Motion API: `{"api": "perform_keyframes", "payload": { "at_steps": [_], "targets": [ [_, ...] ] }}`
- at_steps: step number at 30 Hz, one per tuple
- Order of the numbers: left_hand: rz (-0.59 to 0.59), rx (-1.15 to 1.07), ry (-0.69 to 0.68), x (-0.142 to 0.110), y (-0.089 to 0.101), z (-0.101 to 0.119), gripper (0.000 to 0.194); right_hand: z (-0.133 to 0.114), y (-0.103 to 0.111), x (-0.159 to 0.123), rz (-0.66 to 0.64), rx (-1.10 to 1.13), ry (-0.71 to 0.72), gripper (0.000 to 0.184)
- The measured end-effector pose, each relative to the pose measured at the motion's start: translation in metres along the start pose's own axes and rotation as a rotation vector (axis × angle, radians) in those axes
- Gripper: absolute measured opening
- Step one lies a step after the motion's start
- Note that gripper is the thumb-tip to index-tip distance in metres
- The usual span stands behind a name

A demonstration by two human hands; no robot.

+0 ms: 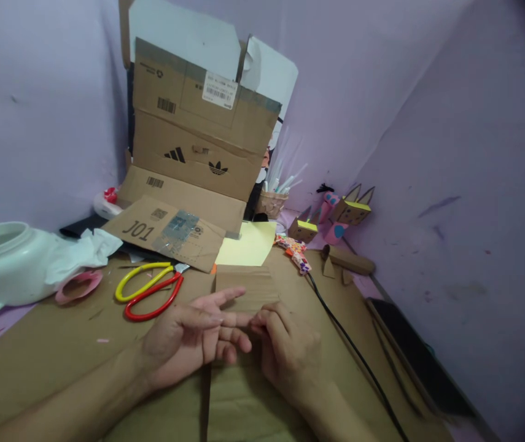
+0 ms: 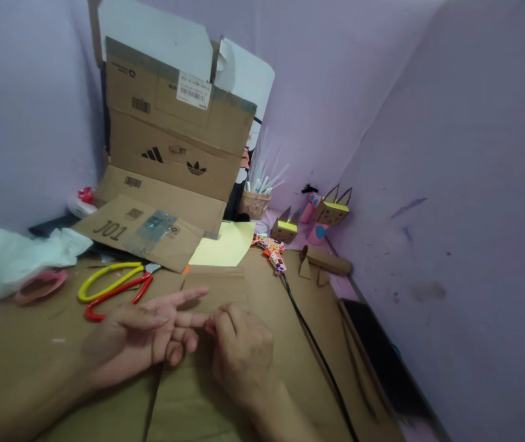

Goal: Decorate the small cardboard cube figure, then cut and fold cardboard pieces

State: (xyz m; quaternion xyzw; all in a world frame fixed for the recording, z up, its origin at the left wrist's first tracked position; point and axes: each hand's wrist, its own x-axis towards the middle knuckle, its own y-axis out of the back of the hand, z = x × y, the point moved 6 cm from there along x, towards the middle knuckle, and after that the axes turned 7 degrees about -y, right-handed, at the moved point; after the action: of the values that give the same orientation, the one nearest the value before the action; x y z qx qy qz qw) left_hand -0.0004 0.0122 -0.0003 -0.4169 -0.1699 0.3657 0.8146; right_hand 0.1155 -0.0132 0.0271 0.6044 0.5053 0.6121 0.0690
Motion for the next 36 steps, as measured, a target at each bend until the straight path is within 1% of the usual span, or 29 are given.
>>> {"api": "perform_keyframes", "payload": {
  "at_steps": [1, 3, 5, 6, 8, 10, 12, 13, 14, 16, 17, 18, 19, 20, 22, 23, 25, 27, 28, 30, 33, 35, 36],
  "targets": [
    [0.005, -0.01, 0.001, 0.001, 0.0, 0.001, 0.083, 0.0, 0.0, 0.0, -0.012, 0.01, -0.004, 0.015],
    [0.072, -0.023, -0.031, 0.002, 0.007, 0.006, 0.082, -0.001, 0.001, -0.002, -0.032, 0.031, 0.008, 0.014],
    [0.171, 0.012, -0.113, 0.003, 0.017, 0.017, 0.075, 0.001, 0.005, -0.003, -0.047, 0.081, 0.023, 0.012],
    [0.206, 0.081, -0.16, 0.002, 0.022, 0.024, 0.071, 0.005, 0.008, -0.003, -0.057, 0.116, 0.003, 0.012],
    [0.22, 0.344, -0.251, -0.004, 0.025, 0.037, 0.057, 0.02, 0.014, -0.003, -0.043, 0.183, -0.106, 0.013],
    [0.179, 0.748, -0.308, -0.014, 0.018, 0.045, 0.043, 0.045, 0.022, -0.004, 0.012, 0.202, -0.286, 0.019],
    [0.094, 1.16, -0.316, -0.025, 0.003, 0.041, 0.035, 0.07, 0.029, -0.007, 0.07, 0.16, -0.468, 0.027],
    [0.026, 1.321, -0.313, -0.03, -0.005, 0.035, 0.036, 0.081, 0.03, -0.009, 0.083, 0.129, -0.548, 0.032],
    [-0.052, 1.422, -0.334, -0.033, -0.012, 0.027, 0.039, 0.09, 0.031, -0.012, 0.08, 0.097, -0.619, 0.036],
    [-0.243, 1.506, -0.353, -0.037, -0.02, 0.006, 0.046, 0.104, 0.029, -0.017, 0.039, 0.031, -0.737, 0.042],
    [-0.339, 1.526, -0.349, -0.037, -0.02, -0.006, 0.05, 0.109, 0.027, -0.02, 0.01, 0.006, -0.788, 0.04],
    [-0.424, 1.551, -0.331, -0.036, -0.016, -0.018, 0.053, 0.112, 0.025, -0.023, -0.013, -0.007, -0.825, 0.032],
    [-0.482, 1.591, -0.313, -0.035, -0.009, -0.029, 0.057, 0.113, 0.022, -0.025, -0.028, 0.0, -0.838, 0.018],
    [-0.477, 1.644, -0.307, -0.032, 0.0, -0.035, 0.061, 0.112, 0.02, -0.026, -0.033, 0.033, -0.827, 0.016],
    [-0.493, 1.748, -0.333, -0.029, 0.014, -0.044, 0.071, 0.106, 0.017, -0.029, -0.023, 0.17, -0.756, 0.034],
    [-0.505, 1.795, -0.37, -0.029, 0.017, -0.045, 0.078, 0.102, 0.014, -0.03, -0.032, 0.245, -0.714, 0.036],
    [-0.552, 1.875, -0.453, -0.031, 0.017, -0.047, 0.089, 0.094, 0.01, -0.036, -0.09, 0.344, -0.655, 0.033],
    [-0.527, 1.936, -0.507, -0.032, 0.016, -0.046, 0.093, 0.088, 0.006, -0.042, -0.159, 0.372, -0.613, 0.034],
    [-0.505, 1.952, -0.51, -0.032, 0.016, -0.046, 0.093, 0.086, 0.005, -0.045, -0.182, 0.372, -0.594, 0.035],
    [-0.467, 1.958, -0.461, -0.031, 0.019, -0.048, 0.091, 0.083, 0.004, -0.049, -0.204, 0.38, -0.567, 0.034],
    [-0.531, 1.902, -0.324, -0.03, 0.024, -0.054, 0.094, 0.078, 0.003, -0.048, -0.217, 0.396, -0.537, 0.033],
    [-0.576, 1.843, -0.266, -0.032, 0.02, -0.052, 0.096, 0.074, 0.004, -0.045, -0.21, 0.376, -0.493, 0.032],
    [-0.571, 1.822, -0.254, -0.032, 0.015, -0.049, 0.095, 0.071, 0.006, -0.044, -0.209, 0.362, -0.46, 0.032]
  ]
}}
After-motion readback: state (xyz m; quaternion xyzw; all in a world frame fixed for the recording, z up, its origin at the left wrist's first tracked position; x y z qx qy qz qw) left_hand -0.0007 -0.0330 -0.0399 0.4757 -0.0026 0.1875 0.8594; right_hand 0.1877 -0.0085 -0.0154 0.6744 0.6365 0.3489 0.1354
